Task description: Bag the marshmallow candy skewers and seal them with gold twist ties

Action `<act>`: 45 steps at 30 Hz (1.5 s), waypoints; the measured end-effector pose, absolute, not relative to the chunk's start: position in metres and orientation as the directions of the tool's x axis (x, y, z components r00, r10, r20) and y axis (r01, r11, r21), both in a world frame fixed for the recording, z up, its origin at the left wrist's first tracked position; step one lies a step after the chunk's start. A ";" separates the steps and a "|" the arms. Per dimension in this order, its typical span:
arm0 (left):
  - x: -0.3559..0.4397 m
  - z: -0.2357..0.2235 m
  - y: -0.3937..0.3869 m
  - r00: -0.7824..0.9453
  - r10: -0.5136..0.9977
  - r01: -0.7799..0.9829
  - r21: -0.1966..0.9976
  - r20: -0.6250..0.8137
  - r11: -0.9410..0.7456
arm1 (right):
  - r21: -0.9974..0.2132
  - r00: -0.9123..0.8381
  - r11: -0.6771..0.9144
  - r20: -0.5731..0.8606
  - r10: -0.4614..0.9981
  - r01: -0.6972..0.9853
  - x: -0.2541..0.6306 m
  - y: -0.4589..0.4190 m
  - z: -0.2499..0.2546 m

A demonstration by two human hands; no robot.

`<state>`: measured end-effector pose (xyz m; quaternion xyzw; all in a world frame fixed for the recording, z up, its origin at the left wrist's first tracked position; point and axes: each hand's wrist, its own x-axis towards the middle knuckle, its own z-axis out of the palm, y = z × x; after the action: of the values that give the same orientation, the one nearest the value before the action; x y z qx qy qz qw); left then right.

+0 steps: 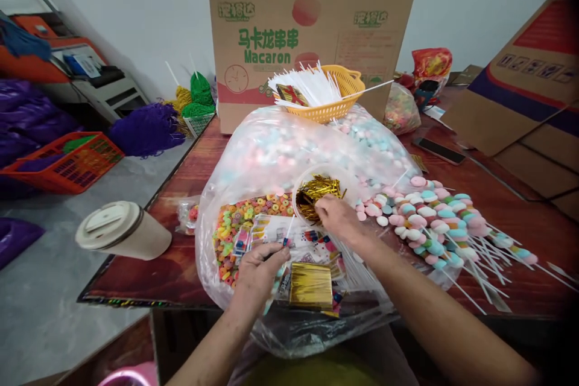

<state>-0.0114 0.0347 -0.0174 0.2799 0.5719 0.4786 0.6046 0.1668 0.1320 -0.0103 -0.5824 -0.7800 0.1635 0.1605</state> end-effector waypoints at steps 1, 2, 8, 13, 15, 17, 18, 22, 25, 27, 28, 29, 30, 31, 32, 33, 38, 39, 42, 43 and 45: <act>-0.009 -0.016 0.036 -0.092 0.891 -0.287 0.868 -0.446 0.405 | -0.451 -0.269 0.275 0.078 0.960 0.849 0.171 0.124 -0.004; -0.007 -0.015 0.038 -0.077 0.884 -0.303 0.856 -0.461 0.419 | -0.470 -0.278 0.286 0.088 0.957 0.835 0.176 0.113 0.002; 0.024 -0.004 0.034 0.064 0.913 -0.369 0.841 -0.402 0.396 | -0.739 -0.450 0.527 0.335 0.828 0.420 0.173 0.029 0.015; 0.045 0.004 0.015 0.203 0.918 -0.262 0.884 -0.341 0.387 | -0.851 -0.351 0.346 0.208 0.913 0.395 0.173 0.006 0.002; 0.044 0.006 0.008 0.247 0.913 -0.219 0.899 -0.326 0.380 | -0.862 -0.349 0.285 0.137 0.927 0.419 0.178 0.003 0.004; 0.039 0.006 0.001 0.263 0.916 -0.184 0.916 -0.303 0.356 | -0.854 -0.336 0.270 0.120 0.934 0.444 0.182 0.000 0.007; 0.036 0.005 -0.003 0.271 0.920 -0.162 0.929 -0.281 0.332 | -0.843 -0.329 0.274 0.123 0.936 0.463 0.183 -0.001 0.009; 0.030 -0.003 -0.014 0.319 0.926 -0.080 0.968 -0.200 0.237 | -0.747 -0.353 0.344 0.157 0.923 0.569 0.178 -0.010 0.006; 0.035 -0.007 -0.018 0.216 0.952 -0.168 0.952 -0.219 0.257 | -0.721 -0.244 0.352 0.255 0.936 0.597 0.168 -0.017 -0.003; 0.036 -0.005 -0.018 0.150 0.967 -0.256 0.937 -0.204 0.238 | -0.800 -0.093 0.286 0.280 0.955 0.528 0.164 -0.021 -0.007; 0.036 -0.003 -0.017 0.141 0.971 -0.291 0.930 -0.191 0.225 | -0.834 -0.065 0.261 0.264 0.962 0.485 0.164 -0.022 -0.007; 0.034 0.000 -0.016 0.163 0.967 -0.319 0.917 -0.196 0.239 | -0.848 -0.090 0.261 0.247 0.965 0.462 0.166 -0.023 -0.005; 0.032 0.003 -0.015 0.219 0.950 -0.342 0.894 -0.225 0.290 | -0.833 -0.159 0.302 0.256 0.953 0.464 0.169 -0.024 -0.002; 0.029 0.006 -0.013 0.299 0.915 -0.360 0.857 -0.270 0.370 | -0.787 -0.258 0.390 0.299 0.919 0.477 0.173 -0.024 0.004; 0.027 0.010 -0.012 0.391 0.864 -0.365 0.808 -0.318 0.463 | -0.716 -0.364 0.509 0.366 0.856 0.478 0.178 -0.024 0.011; 0.024 0.014 -0.012 0.479 0.804 -0.362 0.756 -0.352 0.546 | -0.638 -0.458 0.624 0.434 0.776 0.451 0.183 -0.023 0.018; 0.023 0.025 -0.013 0.641 0.695 -0.412 0.618 -0.325 0.669 | -0.679 -0.648 0.724 0.498 0.576 0.122 0.195 -0.018 0.045; 0.025 0.025 -0.014 0.631 0.704 -0.432 0.606 -0.327 0.668 | -0.745 -0.629 0.656 0.456 0.630 0.117 0.194 -0.018 0.044; 0.030 0.021 -0.012 0.502 0.777 -0.518 0.587 -0.380 0.622 | -0.858 -0.429 0.441 0.306 0.850 0.263 0.183 -0.020 0.028; 0.032 0.019 -0.011 0.440 0.797 -0.545 0.583 -0.413 0.603 | -0.839 -0.346 0.427 0.311 0.885 0.339 0.179 -0.020 0.021; 0.037 0.014 -0.009 0.323 0.815 -0.578 0.581 -0.481 0.572 | -0.685 -0.276 0.505 0.424 0.862 0.525 0.173 -0.020 0.006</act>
<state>0.0370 -0.0086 0.0143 0.1536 0.3851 0.4362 0.7986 0.1733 -0.0197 0.0060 -0.4502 -0.7704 0.2115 0.3988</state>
